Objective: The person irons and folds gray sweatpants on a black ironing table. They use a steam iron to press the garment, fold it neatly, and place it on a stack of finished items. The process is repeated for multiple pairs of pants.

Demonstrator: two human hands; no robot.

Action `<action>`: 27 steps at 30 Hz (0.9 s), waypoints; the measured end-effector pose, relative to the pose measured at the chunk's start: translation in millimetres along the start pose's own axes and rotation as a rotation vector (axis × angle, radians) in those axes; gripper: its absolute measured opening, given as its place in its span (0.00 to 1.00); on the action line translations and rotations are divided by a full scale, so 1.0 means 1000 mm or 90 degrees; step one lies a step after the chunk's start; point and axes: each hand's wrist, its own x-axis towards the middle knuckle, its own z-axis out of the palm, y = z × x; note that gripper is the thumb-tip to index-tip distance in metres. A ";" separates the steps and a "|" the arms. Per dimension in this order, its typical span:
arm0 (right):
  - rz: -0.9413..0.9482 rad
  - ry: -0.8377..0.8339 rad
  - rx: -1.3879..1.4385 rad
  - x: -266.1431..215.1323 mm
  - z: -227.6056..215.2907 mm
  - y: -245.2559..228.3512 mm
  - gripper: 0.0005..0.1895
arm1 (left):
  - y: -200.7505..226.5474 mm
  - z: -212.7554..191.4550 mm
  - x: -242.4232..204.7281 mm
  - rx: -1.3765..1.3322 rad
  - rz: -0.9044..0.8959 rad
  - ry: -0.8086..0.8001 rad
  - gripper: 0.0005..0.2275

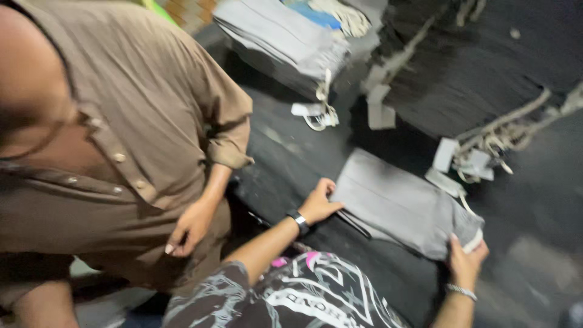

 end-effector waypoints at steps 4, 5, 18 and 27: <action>0.050 0.011 0.086 -0.012 -0.006 0.018 0.33 | 0.009 -0.010 -0.019 -0.098 -0.046 -0.059 0.22; 0.092 -0.004 0.171 -0.010 -0.001 0.021 0.33 | 0.013 -0.015 -0.018 -0.067 -0.045 -0.043 0.21; -0.104 0.078 0.125 -0.025 -0.002 0.038 0.27 | 0.066 -0.007 -0.014 0.233 0.065 0.043 0.19; -0.090 0.038 0.227 -0.027 0.000 0.038 0.30 | 0.050 0.008 -0.008 0.498 0.025 0.020 0.12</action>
